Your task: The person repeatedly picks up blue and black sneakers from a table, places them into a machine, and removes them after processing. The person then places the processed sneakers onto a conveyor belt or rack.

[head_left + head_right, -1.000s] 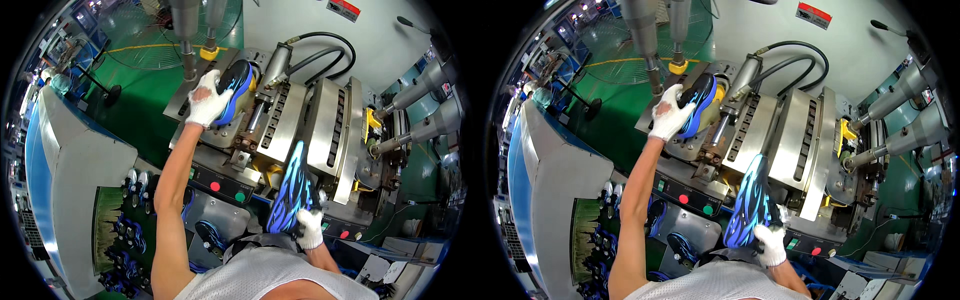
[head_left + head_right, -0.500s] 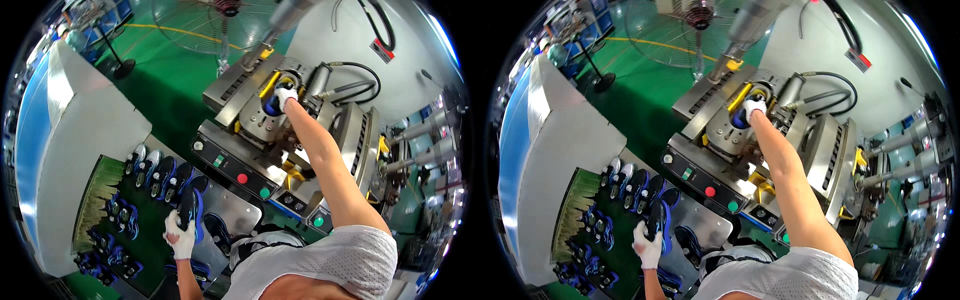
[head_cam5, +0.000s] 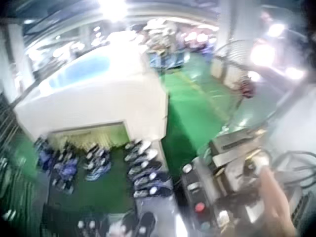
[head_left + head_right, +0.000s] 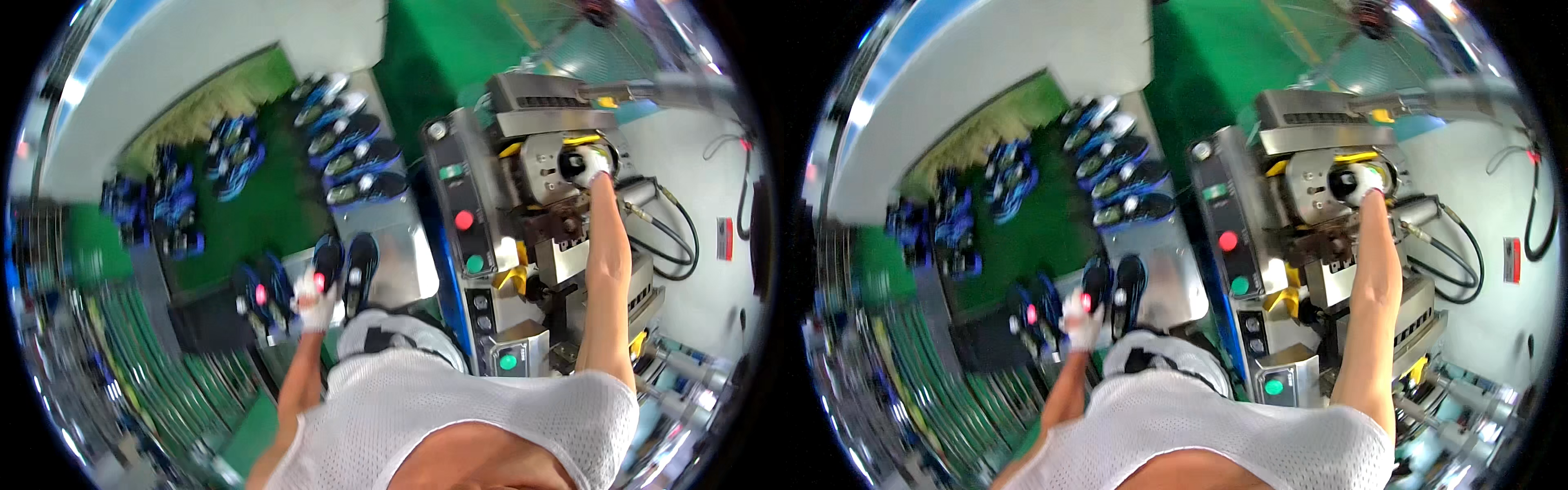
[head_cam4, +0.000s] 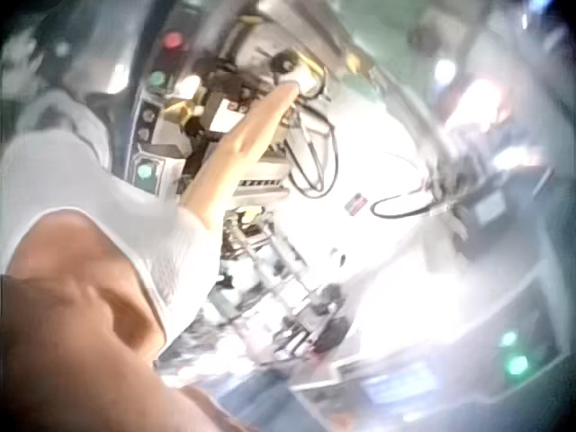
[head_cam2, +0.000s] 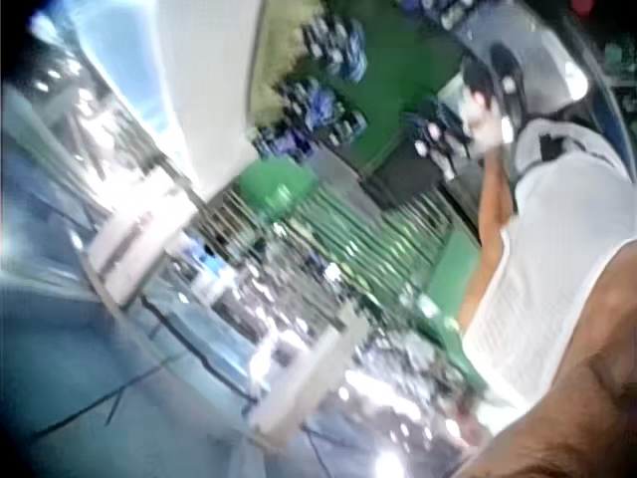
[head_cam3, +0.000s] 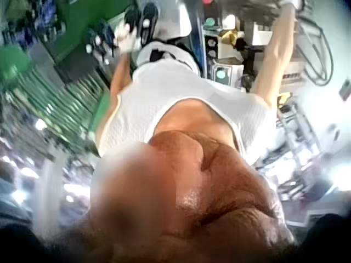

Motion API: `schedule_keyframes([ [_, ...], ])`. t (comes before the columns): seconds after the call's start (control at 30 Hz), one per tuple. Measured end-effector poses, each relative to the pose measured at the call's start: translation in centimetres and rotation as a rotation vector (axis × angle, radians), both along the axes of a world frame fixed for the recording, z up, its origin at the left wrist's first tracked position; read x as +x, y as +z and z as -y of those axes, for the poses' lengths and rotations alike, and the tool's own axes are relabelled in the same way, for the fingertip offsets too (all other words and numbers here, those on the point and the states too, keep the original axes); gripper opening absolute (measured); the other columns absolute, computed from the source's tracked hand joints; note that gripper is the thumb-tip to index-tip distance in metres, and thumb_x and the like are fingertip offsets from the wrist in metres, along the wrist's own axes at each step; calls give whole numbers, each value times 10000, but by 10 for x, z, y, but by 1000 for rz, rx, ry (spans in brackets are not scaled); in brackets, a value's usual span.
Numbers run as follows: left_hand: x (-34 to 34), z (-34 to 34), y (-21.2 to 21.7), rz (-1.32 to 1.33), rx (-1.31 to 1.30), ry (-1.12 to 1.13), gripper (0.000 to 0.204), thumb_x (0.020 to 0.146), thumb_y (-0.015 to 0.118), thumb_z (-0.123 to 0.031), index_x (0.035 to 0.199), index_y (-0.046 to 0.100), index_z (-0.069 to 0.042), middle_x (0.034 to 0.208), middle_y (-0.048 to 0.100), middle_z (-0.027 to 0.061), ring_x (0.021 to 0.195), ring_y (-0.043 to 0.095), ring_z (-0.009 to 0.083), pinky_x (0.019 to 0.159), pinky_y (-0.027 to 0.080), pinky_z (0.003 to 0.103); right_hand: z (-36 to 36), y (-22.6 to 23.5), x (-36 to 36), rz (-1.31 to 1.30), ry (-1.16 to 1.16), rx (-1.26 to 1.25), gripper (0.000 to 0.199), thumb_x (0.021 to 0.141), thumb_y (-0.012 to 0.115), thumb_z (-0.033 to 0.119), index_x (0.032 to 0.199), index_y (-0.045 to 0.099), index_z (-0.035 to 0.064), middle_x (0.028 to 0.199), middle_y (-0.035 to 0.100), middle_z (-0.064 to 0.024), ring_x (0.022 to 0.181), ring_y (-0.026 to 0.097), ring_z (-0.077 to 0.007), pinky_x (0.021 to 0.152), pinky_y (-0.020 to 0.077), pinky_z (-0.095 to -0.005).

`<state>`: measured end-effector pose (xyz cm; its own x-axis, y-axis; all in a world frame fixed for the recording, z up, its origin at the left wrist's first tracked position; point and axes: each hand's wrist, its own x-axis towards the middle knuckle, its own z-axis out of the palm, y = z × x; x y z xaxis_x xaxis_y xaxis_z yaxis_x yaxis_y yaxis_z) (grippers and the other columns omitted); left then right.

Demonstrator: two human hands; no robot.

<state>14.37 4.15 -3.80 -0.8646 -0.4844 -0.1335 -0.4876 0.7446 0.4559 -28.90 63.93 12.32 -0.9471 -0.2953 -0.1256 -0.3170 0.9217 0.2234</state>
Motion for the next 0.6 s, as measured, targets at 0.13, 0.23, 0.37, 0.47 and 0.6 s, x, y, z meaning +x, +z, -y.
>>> schedule_keyframes([
  [0.13,12,7,-13,-59,73,42,844,713,894,-231,1438,505,-42,1284,639,190,1227,584,366,1044,476,441,118,27,64,-284,-768,-1185,636,914,681,369,1393,515,-16,1418,545,-226,1297,544,-337,1092,426,-417],
  [0.23,3,4,43,11,412,161,955,697,902,-196,1496,412,-18,1261,646,202,1163,627,364,1011,504,434,238,40,209,-250,-393,-1046,865,927,695,400,1565,316,-45,1613,355,-252,1477,384,-365,1216,306,-445],
  [0.37,18,24,18,-68,415,-36,879,723,886,-248,1439,445,9,1263,632,244,1178,625,394,1022,495,443,248,-97,315,-87,-139,-90,838,921,647,292,1588,262,-38,1652,252,-270,1536,251,-416,1263,191,-489],
  [0.47,36,26,-43,-228,341,-43,738,700,889,-192,1314,534,14,1216,654,231,1136,642,400,1009,504,447,267,-108,327,77,-247,94,930,885,666,396,1606,242,-12,1665,221,-263,1547,217,-408,1261,154,-500],
  [0.6,33,43,-37,-56,615,-22,701,717,860,-157,1324,546,-6,1178,675,197,1119,668,350,990,521,411,327,-92,356,258,-287,-588,1009,853,715,468,1606,231,3,1554,354,-264,1444,343,-402,1195,250,-487],
])
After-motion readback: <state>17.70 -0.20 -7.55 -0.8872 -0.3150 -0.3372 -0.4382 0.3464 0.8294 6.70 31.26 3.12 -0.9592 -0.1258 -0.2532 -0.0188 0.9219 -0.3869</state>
